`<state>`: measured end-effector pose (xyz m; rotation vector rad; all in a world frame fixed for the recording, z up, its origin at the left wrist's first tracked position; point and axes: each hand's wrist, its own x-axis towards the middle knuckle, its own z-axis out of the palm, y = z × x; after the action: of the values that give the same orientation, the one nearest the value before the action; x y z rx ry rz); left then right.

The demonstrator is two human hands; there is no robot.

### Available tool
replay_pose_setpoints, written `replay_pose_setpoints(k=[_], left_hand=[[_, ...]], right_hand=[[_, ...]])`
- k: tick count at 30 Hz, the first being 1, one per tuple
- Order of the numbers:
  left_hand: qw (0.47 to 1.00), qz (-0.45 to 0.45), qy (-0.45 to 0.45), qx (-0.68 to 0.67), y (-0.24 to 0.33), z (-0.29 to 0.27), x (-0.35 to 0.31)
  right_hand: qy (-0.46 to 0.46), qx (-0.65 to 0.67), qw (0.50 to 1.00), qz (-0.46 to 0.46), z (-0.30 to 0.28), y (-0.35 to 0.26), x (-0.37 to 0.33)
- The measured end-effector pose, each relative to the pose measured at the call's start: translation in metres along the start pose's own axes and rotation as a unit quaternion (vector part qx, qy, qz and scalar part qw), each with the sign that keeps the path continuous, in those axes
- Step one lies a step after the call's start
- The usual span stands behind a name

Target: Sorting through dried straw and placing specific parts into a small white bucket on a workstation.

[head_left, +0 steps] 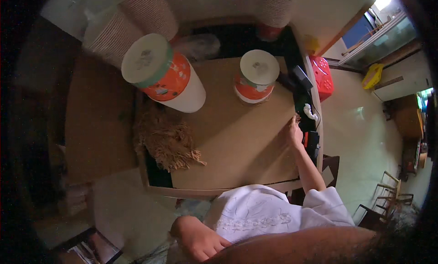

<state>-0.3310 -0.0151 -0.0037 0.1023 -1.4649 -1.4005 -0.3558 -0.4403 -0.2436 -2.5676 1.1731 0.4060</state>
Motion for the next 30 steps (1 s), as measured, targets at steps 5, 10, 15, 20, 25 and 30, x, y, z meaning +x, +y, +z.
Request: replay_pose_setpoints(k=[5,10,15,20,25,30], left_hand=[[0.999,0.018,0.007,0.038,0.011,-0.006,0.028],[0.996,0.043,0.019,0.073,0.025,-0.013,0.031],[0.991,0.068,0.031,0.108,0.042,-0.013,0.042],[0.983,0.092,0.051,0.148,0.058,-0.041,0.063],[0.974,0.117,0.064,0.182,0.073,-0.037,0.073],[0.791,0.272,0.447,0.318,0.061,-0.031,0.046]], right_hand=[[0.063,0.140,0.988,0.021,0.009,0.008,-0.001],[0.039,0.209,0.977,0.021,-0.010,0.001,-0.018],[0.112,0.347,0.931,0.022,0.003,0.015,-0.018],[0.215,0.371,0.903,-0.004,0.038,0.043,-0.001],[0.204,0.513,0.834,0.023,0.068,0.065,0.014],[-0.069,0.770,0.626,0.100,0.005,0.009,-0.031]])
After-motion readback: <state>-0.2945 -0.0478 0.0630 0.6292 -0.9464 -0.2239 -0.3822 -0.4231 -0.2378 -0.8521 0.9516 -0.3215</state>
